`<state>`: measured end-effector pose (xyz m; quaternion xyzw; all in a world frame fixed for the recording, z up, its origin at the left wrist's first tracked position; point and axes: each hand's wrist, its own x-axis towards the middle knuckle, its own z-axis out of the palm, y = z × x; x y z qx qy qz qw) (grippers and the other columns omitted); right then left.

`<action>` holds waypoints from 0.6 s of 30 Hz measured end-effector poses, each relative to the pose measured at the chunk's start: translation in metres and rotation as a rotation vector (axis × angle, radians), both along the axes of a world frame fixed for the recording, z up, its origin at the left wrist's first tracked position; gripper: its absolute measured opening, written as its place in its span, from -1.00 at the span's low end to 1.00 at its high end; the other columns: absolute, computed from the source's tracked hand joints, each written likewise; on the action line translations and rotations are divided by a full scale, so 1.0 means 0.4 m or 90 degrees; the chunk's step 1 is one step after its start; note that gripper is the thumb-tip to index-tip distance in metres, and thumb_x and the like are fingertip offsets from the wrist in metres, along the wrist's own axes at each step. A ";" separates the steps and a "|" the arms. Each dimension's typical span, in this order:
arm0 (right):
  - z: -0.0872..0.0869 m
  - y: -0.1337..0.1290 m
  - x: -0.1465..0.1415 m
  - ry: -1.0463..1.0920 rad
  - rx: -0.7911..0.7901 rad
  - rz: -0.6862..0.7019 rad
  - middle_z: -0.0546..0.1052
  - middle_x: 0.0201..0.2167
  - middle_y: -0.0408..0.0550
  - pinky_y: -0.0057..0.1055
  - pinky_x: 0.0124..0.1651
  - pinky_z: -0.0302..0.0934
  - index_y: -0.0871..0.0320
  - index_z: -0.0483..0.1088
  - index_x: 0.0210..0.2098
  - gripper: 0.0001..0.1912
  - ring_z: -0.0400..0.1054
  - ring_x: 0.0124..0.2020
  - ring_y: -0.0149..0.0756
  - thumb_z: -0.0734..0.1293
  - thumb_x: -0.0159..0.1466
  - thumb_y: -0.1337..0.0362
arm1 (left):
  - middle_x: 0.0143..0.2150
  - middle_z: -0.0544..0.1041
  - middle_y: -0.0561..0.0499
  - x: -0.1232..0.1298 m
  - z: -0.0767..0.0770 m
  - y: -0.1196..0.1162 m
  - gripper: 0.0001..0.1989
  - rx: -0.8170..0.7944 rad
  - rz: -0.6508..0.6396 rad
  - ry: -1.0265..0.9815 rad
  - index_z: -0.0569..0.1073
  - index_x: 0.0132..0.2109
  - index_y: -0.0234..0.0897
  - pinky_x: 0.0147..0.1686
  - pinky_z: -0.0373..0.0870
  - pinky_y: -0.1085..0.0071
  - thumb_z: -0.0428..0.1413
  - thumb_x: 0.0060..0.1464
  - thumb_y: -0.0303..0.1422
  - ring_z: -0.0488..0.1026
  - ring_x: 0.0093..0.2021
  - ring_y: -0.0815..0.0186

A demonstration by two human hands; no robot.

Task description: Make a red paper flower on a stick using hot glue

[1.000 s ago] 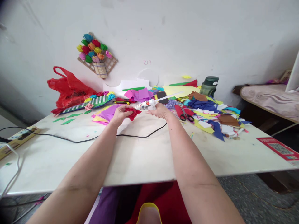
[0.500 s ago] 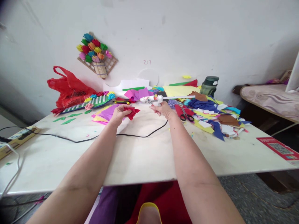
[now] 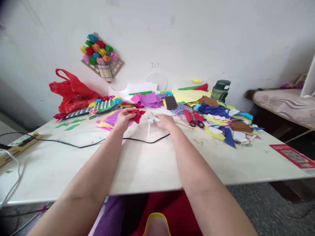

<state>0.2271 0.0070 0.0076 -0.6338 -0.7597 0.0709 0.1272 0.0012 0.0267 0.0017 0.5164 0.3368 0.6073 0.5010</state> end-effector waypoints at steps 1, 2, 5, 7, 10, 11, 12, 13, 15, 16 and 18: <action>-0.002 0.000 -0.006 -0.025 -0.011 0.008 0.49 0.18 0.05 -0.23 0.03 0.28 0.00 0.41 0.20 -0.42 0.40 0.13 0.04 0.32 0.17 0.23 | -0.33 0.60 0.00 0.003 -0.002 0.000 -0.55 -0.001 -0.013 0.010 0.45 -0.25 -0.27 -0.32 0.53 0.26 0.37 -0.38 -0.32 0.57 -0.36 0.23; -0.005 0.001 -0.011 -0.045 -0.019 0.013 0.48 0.19 0.07 -0.23 0.02 0.28 0.01 0.40 0.21 -0.42 0.40 0.13 0.04 0.30 0.17 0.25 | -0.34 0.60 0.00 0.005 -0.003 0.001 -0.55 -0.002 -0.025 0.019 0.45 -0.24 -0.26 -0.30 0.53 0.24 0.37 -0.37 -0.31 0.57 -0.36 0.23; -0.007 0.001 -0.016 -0.069 -0.033 0.021 0.48 0.18 0.10 -0.25 0.00 0.29 0.02 0.36 0.25 -0.38 0.41 0.12 0.04 0.29 0.18 0.27 | -0.34 0.61 0.01 0.008 -0.005 0.001 -0.55 -0.009 -0.050 0.034 0.46 -0.25 -0.26 -0.27 0.54 0.21 0.38 -0.38 -0.32 0.56 -0.37 0.24; -0.003 -0.001 -0.015 -0.068 -0.039 0.018 0.47 0.19 0.11 -0.24 0.00 0.28 0.01 0.35 0.26 -0.38 0.40 0.12 0.05 0.29 0.20 0.23 | -0.34 0.61 0.00 0.009 -0.005 -0.001 -0.55 -0.012 -0.057 0.040 0.47 -0.25 -0.27 -0.29 0.54 0.23 0.39 -0.39 -0.33 0.56 -0.38 0.24; 0.009 -0.004 -0.010 -0.059 -0.016 -0.019 0.46 0.18 0.13 -0.21 0.04 0.26 0.00 0.41 0.22 -0.45 0.39 0.12 0.08 0.27 0.25 0.11 | -0.34 0.61 -0.01 0.010 -0.003 -0.006 -0.55 -0.015 -0.064 0.047 0.49 -0.25 -0.29 -0.34 0.52 0.28 0.40 -0.39 -0.34 0.56 -0.38 0.25; 0.014 -0.004 -0.009 -0.051 0.007 -0.035 0.47 0.17 0.13 -0.21 0.06 0.25 0.01 0.45 0.18 -0.48 0.39 0.12 0.07 0.27 0.27 0.08 | -0.34 0.61 -0.01 0.011 -0.003 -0.007 -0.55 -0.014 -0.068 0.050 0.49 -0.25 -0.30 -0.36 0.52 0.30 0.40 -0.39 -0.35 0.56 -0.39 0.25; 0.018 -0.003 -0.008 -0.037 0.036 -0.047 0.49 0.15 0.12 -0.22 0.08 0.23 0.02 0.49 0.14 -0.52 0.39 0.11 0.05 0.26 0.28 0.06 | -0.34 0.61 -0.02 0.012 -0.003 -0.009 -0.55 -0.014 -0.071 0.054 0.50 -0.25 -0.31 -0.37 0.51 0.31 0.40 -0.39 -0.35 0.56 -0.39 0.25; 0.021 -0.002 -0.007 -0.016 0.065 -0.051 0.51 0.12 0.10 -0.24 0.10 0.22 0.04 0.53 0.09 -0.55 0.40 0.10 0.01 0.26 0.29 0.05 | -0.34 0.61 -0.02 0.014 -0.002 -0.011 -0.56 -0.014 -0.076 0.059 0.50 -0.25 -0.32 -0.38 0.51 0.33 0.40 -0.39 -0.35 0.56 -0.39 0.26; 0.026 0.002 -0.009 0.043 0.099 -0.035 0.55 0.07 0.05 -0.28 0.10 0.21 0.06 0.56 0.03 -0.58 0.41 0.06 -0.08 0.24 0.32 0.06 | -0.35 0.61 -0.03 0.018 -0.001 -0.014 -0.56 -0.014 -0.088 0.068 0.51 -0.26 -0.33 -0.39 0.50 0.34 0.40 -0.40 -0.36 0.55 -0.39 0.26; 0.027 0.004 -0.011 0.078 0.103 -0.016 0.56 0.05 0.02 -0.31 0.09 0.22 0.07 0.57 0.01 -0.59 0.42 0.05 -0.12 0.22 0.33 0.07 | -0.35 0.61 -0.03 0.021 -0.001 -0.016 -0.57 -0.015 -0.094 0.071 0.51 -0.27 -0.34 -0.38 0.50 0.35 0.40 -0.40 -0.36 0.55 -0.39 0.27; 0.028 0.009 -0.018 0.160 0.092 0.042 0.58 0.02 -0.04 -0.38 0.04 0.24 0.08 0.57 -0.01 -0.59 0.44 0.01 -0.23 0.18 0.36 0.11 | -0.35 0.61 -0.03 0.026 0.001 -0.020 -0.57 -0.016 -0.108 0.076 0.50 -0.28 -0.35 -0.37 0.50 0.36 0.40 -0.41 -0.37 0.55 -0.40 0.28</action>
